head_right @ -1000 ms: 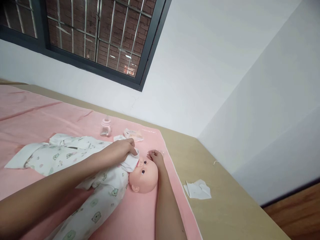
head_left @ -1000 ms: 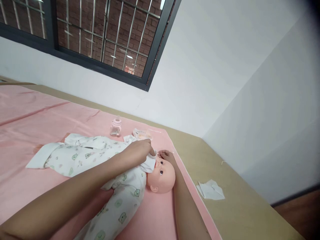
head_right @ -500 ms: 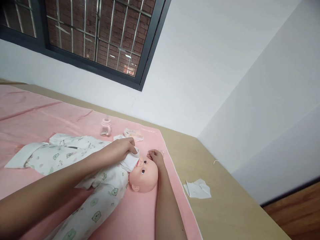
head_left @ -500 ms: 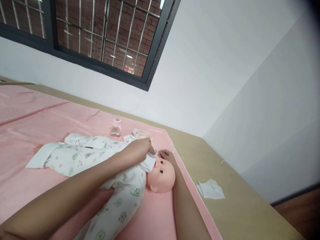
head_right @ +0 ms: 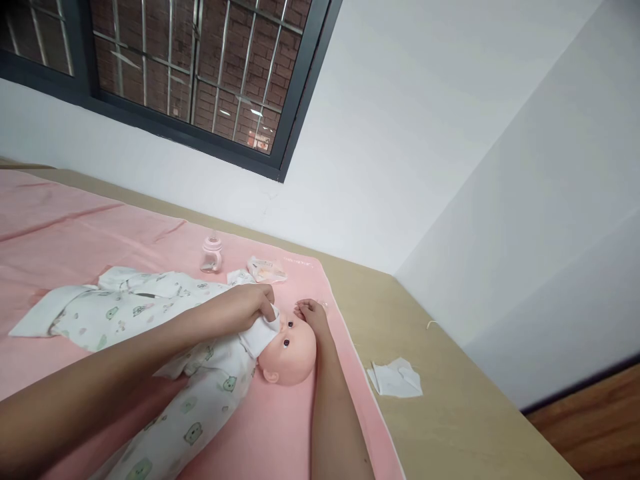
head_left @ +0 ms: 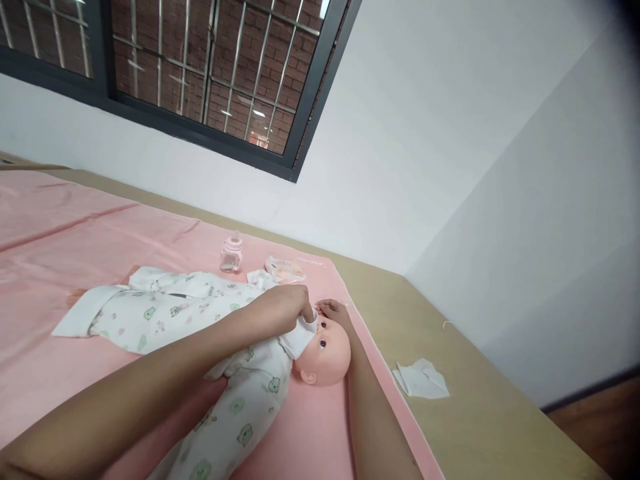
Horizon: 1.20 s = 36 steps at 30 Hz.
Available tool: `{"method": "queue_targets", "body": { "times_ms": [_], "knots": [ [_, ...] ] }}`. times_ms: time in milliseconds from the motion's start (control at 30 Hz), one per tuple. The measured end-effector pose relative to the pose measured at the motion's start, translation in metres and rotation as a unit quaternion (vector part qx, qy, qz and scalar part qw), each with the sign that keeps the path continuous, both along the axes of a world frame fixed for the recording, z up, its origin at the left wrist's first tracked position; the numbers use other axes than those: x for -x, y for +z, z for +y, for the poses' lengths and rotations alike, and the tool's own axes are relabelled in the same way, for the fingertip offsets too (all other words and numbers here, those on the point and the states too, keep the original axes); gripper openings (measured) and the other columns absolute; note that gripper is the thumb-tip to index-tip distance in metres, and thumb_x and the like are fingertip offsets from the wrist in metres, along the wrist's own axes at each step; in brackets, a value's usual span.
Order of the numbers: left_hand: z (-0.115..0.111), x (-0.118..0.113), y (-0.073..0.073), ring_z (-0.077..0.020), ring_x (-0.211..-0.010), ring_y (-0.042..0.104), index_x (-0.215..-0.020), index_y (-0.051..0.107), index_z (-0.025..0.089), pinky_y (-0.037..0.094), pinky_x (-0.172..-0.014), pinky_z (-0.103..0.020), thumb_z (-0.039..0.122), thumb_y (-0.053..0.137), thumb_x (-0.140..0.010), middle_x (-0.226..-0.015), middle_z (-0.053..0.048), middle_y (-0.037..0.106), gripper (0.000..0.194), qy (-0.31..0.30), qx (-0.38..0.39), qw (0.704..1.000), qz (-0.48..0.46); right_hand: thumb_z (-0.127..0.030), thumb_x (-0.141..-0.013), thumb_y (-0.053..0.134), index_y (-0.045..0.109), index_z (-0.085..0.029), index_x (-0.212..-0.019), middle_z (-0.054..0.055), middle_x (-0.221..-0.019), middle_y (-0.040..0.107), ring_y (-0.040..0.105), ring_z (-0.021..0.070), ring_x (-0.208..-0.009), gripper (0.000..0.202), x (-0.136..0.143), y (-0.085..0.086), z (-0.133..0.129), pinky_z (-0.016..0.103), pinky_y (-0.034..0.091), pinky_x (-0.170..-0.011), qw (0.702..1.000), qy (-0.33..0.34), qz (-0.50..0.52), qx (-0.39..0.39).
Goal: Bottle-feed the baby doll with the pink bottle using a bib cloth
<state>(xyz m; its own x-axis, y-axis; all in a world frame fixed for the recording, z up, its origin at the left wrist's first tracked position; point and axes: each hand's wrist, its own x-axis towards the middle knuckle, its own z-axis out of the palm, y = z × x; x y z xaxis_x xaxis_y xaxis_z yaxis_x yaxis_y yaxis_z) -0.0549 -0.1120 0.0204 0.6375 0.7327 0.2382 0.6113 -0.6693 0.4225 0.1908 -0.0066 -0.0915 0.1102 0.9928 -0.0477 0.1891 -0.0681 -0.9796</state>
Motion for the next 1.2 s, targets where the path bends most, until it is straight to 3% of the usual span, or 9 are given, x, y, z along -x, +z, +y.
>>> {"method": "queue_targets", "body": {
  "times_ms": [400,600,767,867,1000,1100,1200],
  "knots": [
    [0.003,0.003,-0.001,-0.0156,-0.076,0.054,-0.081,0.072,0.02,0.03,-0.058,-0.025,0.0,0.047,-0.066,-0.097,-0.003,0.061,0.035,0.037,0.006,0.999,0.008,-0.017,-0.066,0.069,0.063,-0.017,-0.065,0.003,-0.06,0.066,0.065,0.0152,-0.063,0.006,0.0,-0.002,0.002,0.029,0.055,-0.068,1.0,-0.009,-0.011,-0.009],
    [0.009,0.006,0.0,-0.0173,-0.077,0.058,-0.075,0.069,0.019,0.033,-0.059,-0.025,0.0,0.047,-0.063,-0.087,-0.003,0.065,0.032,0.015,-0.026,0.999,0.015,-0.023,-0.065,0.072,0.062,-0.017,-0.068,0.004,-0.063,0.068,0.065,0.0156,-0.063,0.012,-0.001,-0.005,0.003,0.029,0.055,-0.067,1.0,-0.006,-0.011,-0.013],
    [0.015,0.014,0.002,-0.0205,-0.097,0.06,-0.106,0.069,0.02,0.041,-0.077,-0.027,0.007,0.044,-0.081,-0.109,-0.005,0.069,0.038,0.06,-0.033,0.997,-0.037,-0.024,-0.068,0.068,0.062,-0.016,-0.073,0.005,-0.072,0.07,0.064,0.0134,-0.063,0.011,-0.003,-0.002,0.001,0.027,0.053,-0.065,1.0,0.001,0.008,-0.023],
    [0.016,0.02,0.006,-0.0227,-0.101,0.058,-0.117,0.065,0.021,0.042,-0.082,-0.029,0.022,0.055,-0.084,-0.115,-0.004,0.067,0.034,0.089,-0.042,0.994,-0.054,-0.029,-0.067,0.069,0.064,-0.016,-0.079,0.006,-0.075,0.069,0.063,0.0134,-0.065,0.018,-0.007,0.014,0.0,0.027,0.053,-0.066,0.998,0.0,-0.001,-0.058],
    [0.017,0.024,0.01,-0.0289,-0.106,0.052,-0.123,0.061,0.021,0.04,-0.088,-0.035,0.04,0.069,-0.078,-0.118,-0.006,0.066,0.049,0.135,-0.1,0.985,-0.031,-0.041,-0.067,0.069,0.066,-0.015,-0.086,0.008,-0.085,0.069,0.063,0.0155,-0.079,0.032,-0.001,0.058,-0.01,0.03,0.052,-0.076,0.987,-0.007,-0.043,-0.155],
    [0.017,0.023,0.009,-0.0306,-0.109,0.049,-0.13,0.055,0.019,0.038,-0.092,-0.038,0.043,0.072,-0.076,-0.127,-0.006,0.062,0.062,0.15,-0.136,0.979,-0.002,-0.042,-0.073,0.065,0.065,-0.017,-0.09,0.008,-0.099,0.068,0.062,0.0169,-0.091,0.031,0.023,0.097,-0.032,0.032,0.051,-0.083,0.972,0.039,-0.067,-0.221],
    [0.016,0.021,0.006,-0.0325,-0.116,0.045,-0.133,0.05,0.016,0.036,-0.096,-0.043,0.043,0.077,-0.071,-0.135,-0.008,0.056,0.073,0.151,-0.164,0.975,0.026,-0.04,-0.081,0.058,0.067,-0.019,-0.093,0.007,-0.108,0.066,0.06,0.0179,-0.103,0.025,0.056,0.123,-0.061,0.032,0.05,-0.087,0.945,0.11,-0.13,-0.279]
  ]
}}
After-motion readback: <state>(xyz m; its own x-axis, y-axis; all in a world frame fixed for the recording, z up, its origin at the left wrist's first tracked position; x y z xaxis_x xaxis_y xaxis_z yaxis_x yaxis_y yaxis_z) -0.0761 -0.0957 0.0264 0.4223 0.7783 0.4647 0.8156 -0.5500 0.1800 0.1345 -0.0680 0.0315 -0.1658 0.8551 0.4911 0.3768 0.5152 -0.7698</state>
